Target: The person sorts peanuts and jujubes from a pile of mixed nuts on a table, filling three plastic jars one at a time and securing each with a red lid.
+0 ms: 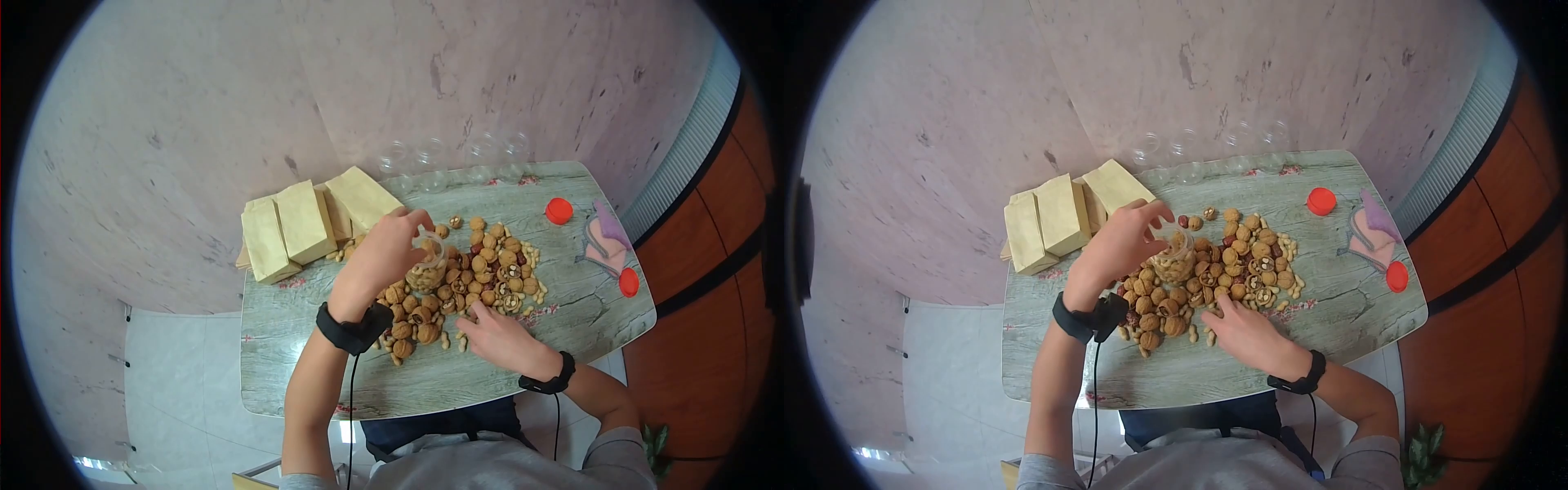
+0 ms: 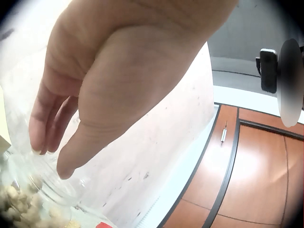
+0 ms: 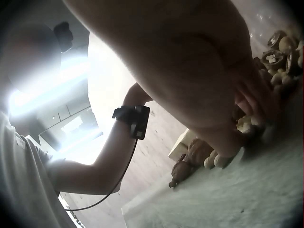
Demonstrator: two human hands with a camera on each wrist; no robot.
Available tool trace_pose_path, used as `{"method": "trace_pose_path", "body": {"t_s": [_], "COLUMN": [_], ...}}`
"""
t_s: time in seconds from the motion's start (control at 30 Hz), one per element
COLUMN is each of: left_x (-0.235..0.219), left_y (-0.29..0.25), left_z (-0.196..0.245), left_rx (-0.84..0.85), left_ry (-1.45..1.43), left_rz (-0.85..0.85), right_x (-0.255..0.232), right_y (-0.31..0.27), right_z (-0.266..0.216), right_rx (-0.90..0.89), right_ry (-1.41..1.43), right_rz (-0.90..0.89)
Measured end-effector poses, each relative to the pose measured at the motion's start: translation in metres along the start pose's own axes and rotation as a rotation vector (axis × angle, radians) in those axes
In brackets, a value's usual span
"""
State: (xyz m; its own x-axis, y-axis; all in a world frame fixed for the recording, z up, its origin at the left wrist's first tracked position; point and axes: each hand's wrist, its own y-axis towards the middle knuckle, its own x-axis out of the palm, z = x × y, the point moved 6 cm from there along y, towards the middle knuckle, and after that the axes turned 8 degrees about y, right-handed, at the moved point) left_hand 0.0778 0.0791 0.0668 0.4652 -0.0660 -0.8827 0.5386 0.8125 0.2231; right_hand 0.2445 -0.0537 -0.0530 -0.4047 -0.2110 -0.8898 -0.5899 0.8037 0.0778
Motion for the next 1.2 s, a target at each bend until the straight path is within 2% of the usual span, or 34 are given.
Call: {"method": "trace_pose_path", "body": {"t_s": [0.07,0.13,0.2,0.3,0.33,0.43,0.53,0.63,0.7,0.73,0.93,1.0,1.07,1.2], "left_x": [-0.013,-0.026,-0.031,-0.021,-0.016,0.006,0.022,0.036,0.047,0.048,0.036,0.025,0.020,0.047], "left_y": [-0.011,-0.024,-0.039,-0.072,-0.084,-0.116,-0.134,-0.139,-0.140,-0.139,-0.148,-0.153,-0.161,-0.180], "left_z": [-0.001,-0.016,-0.034,-0.066,-0.070,-0.085,-0.091,-0.098,-0.105,-0.106,-0.098,-0.086,-0.070,-0.039], "left_rx": [-0.012,-0.113,-0.157,-0.348,-0.353,-0.374,-0.324,-0.364,-0.374,-0.359,-0.382,-0.395,-0.426,-0.349], "left_ry": [-0.040,-0.133,-0.092,0.012,0.012,0.183,0.136,0.088,0.068,0.064,0.005,-0.008,-0.131,-0.183], "left_rz": [0.042,0.077,0.062,-0.118,-0.118,-0.274,-0.262,-0.267,-0.271,-0.238,-0.130,-0.083,-0.058,-0.109], "right_x": [-0.002,-0.001,-0.001,-0.002,-0.003,-0.003,-0.002,0.000,-0.002,-0.002,-0.009,-0.009,-0.012,-0.007], "right_y": [0.003,0.007,0.009,0.011,0.011,0.012,0.012,0.012,0.010,0.010,0.007,0.006,0.002,0.002], "right_z": [-0.001,-0.002,-0.002,-0.003,-0.005,-0.004,-0.004,0.000,-0.002,-0.001,0.000,0.002,0.000,-0.002], "right_rx": [0.018,0.037,0.056,0.110,0.107,0.160,0.144,0.134,0.053,0.054,0.088,0.130,0.102,0.093], "right_ry": [0.015,0.030,-0.009,-0.005,-0.003,0.018,0.023,0.034,0.029,0.028,0.081,0.167,0.219,0.311], "right_rz": [-0.007,-0.014,0.033,0.028,0.025,-0.023,-0.025,-0.026,0.081,0.080,0.067,-0.010,-0.001,0.014]}}
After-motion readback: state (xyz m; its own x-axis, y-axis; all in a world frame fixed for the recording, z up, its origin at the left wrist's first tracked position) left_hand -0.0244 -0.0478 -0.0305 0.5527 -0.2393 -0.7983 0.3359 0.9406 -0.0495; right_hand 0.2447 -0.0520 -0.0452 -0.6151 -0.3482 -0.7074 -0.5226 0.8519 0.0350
